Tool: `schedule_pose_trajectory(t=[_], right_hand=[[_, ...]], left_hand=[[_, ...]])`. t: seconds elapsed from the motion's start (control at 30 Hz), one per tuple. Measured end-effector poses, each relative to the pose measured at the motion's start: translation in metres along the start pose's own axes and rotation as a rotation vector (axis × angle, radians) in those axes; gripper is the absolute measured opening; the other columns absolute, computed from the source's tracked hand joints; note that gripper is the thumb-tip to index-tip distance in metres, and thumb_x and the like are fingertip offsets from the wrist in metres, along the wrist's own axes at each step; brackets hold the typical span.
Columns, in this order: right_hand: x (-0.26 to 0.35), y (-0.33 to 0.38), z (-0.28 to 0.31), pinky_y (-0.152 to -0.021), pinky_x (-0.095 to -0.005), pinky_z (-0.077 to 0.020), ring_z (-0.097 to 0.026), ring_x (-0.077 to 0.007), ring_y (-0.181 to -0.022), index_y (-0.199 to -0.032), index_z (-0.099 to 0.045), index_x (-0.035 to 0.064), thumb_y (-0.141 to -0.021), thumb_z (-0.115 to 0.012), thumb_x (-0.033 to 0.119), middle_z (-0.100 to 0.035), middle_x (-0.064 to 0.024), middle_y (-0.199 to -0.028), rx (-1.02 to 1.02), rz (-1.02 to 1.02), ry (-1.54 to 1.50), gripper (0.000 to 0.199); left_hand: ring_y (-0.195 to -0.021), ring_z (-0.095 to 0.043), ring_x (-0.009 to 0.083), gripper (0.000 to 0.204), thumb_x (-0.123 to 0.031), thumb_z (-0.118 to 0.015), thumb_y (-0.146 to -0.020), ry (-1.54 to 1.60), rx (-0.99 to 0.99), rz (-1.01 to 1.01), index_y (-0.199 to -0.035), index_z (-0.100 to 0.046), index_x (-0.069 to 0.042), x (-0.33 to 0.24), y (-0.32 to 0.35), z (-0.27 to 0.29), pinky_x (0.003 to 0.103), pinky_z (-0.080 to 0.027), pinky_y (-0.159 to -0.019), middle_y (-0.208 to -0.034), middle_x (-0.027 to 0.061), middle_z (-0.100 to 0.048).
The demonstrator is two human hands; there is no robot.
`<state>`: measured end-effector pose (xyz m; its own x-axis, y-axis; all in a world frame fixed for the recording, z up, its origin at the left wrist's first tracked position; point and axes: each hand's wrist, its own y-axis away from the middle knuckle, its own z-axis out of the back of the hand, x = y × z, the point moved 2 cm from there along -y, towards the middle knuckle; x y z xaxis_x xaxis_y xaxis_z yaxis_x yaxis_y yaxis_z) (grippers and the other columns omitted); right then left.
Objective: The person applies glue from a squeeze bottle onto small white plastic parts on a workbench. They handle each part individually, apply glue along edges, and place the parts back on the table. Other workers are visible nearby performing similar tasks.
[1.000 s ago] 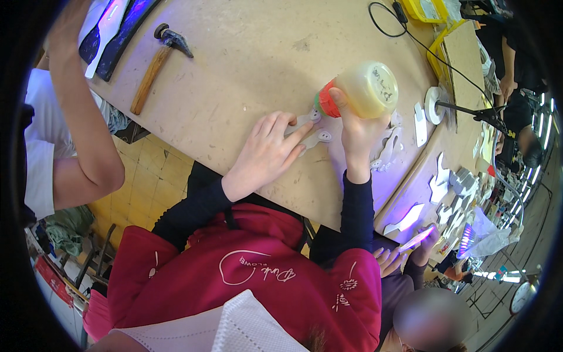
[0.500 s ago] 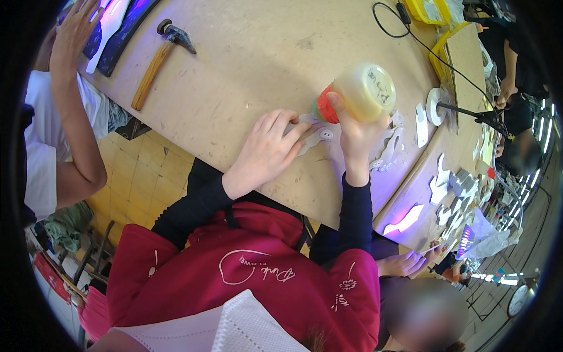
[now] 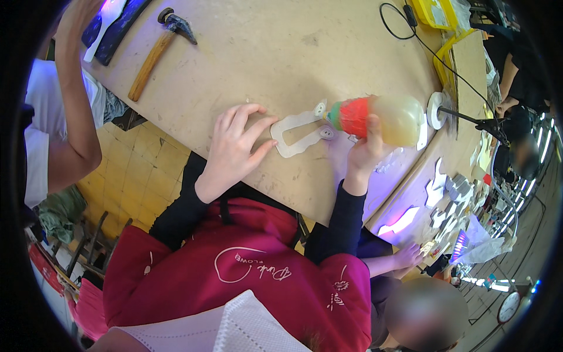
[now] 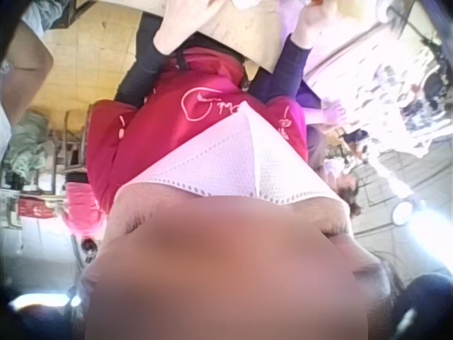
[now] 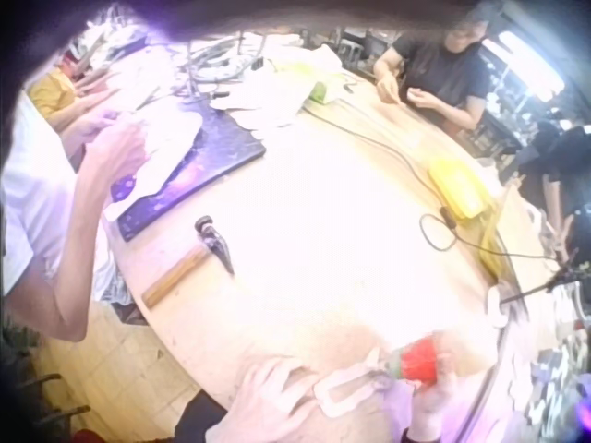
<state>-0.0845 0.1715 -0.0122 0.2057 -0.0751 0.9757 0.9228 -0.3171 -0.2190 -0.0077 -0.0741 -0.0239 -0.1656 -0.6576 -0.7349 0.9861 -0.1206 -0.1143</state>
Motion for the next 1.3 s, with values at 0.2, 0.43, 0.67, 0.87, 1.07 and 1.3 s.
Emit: schedule_pose_trajectory(t=[0.2,0.43,0.67,0.87,1.07,1.3], right_hand=[[0.012,-0.002,-0.025,-0.089,-0.0334,-0.0507,-0.066,-0.0201,-0.094,-0.111,-0.066,0.0001,-0.079,-0.086,0.019,-0.071,-0.0087,-0.103,0.066,0.155,0.241,0.043],[0.019,-0.005,-0.035,-0.087,-0.0333,-0.0509,-0.067,-0.0197,-0.092,-0.108,-0.067,-0.0001,-0.078,-0.087,0.024,-0.072,-0.0089,-0.101,0.069,0.192,0.324,0.044],[0.016,0.001,-0.031,-0.087,-0.0335,-0.0511,-0.067,-0.0199,-0.091,-0.109,-0.067,0.0002,-0.077,-0.088,0.025,-0.072,-0.0081,-0.1,0.079,0.194,0.356,0.045],[0.014,0.005,-0.029,-0.088,-0.0336,-0.0511,-0.067,-0.0203,-0.091,-0.11,-0.066,-0.0001,-0.076,-0.089,0.023,-0.071,-0.0082,-0.1,0.067,0.161,0.313,0.046],[0.01,0.009,-0.029,-0.088,-0.034,-0.0514,-0.067,-0.0209,-0.092,-0.11,-0.065,-0.0009,-0.076,-0.088,0.021,-0.071,-0.0095,-0.1,0.064,0.192,0.302,0.046],[0.013,0.019,-0.032,-0.088,-0.035,-0.0523,-0.067,-0.0206,-0.092,-0.11,-0.065,-0.0015,-0.079,-0.086,0.019,-0.072,-0.0109,-0.101,0.045,0.192,0.3,0.043]], left_hand=[[-0.12,-0.05,0.0283,0.036,-0.023,-0.075,-0.081,-0.014,-0.02,-0.036,-0.115,-0.068,-0.013,0.004,0.001,0.0,0.043,-0.039,-0.1,-0.125,0.0058,-0.056],[-0.12,-0.05,0.0274,0.032,-0.023,-0.075,-0.081,0.012,-0.025,-0.048,-0.111,-0.07,-0.012,0.005,0.001,0.0,0.042,-0.038,-0.1,-0.124,0.0056,-0.057],[-0.119,-0.051,0.0269,0.031,-0.022,-0.075,-0.081,0.013,-0.035,-0.054,-0.11,-0.071,-0.012,0.006,0.001,-0.001,0.042,-0.039,-0.1,-0.123,0.005,-0.057],[-0.118,-0.051,0.0264,0.03,-0.022,-0.075,-0.081,0.011,-0.04,-0.061,-0.109,-0.071,-0.011,0.005,0.002,-0.001,0.042,-0.039,-0.1,-0.121,0.0044,-0.058],[-0.118,-0.051,0.0264,0.03,-0.022,-0.075,-0.081,-0.001,-0.047,-0.069,-0.109,-0.071,-0.012,0.006,0.002,-0.002,0.042,-0.039,-0.1,-0.12,0.0042,-0.058],[-0.118,-0.051,0.0267,0.031,-0.024,-0.075,-0.081,-0.004,-0.05,-0.072,-0.109,-0.071,-0.012,0.007,0.003,-0.004,0.042,-0.039,-0.1,-0.12,0.0042,-0.058]])
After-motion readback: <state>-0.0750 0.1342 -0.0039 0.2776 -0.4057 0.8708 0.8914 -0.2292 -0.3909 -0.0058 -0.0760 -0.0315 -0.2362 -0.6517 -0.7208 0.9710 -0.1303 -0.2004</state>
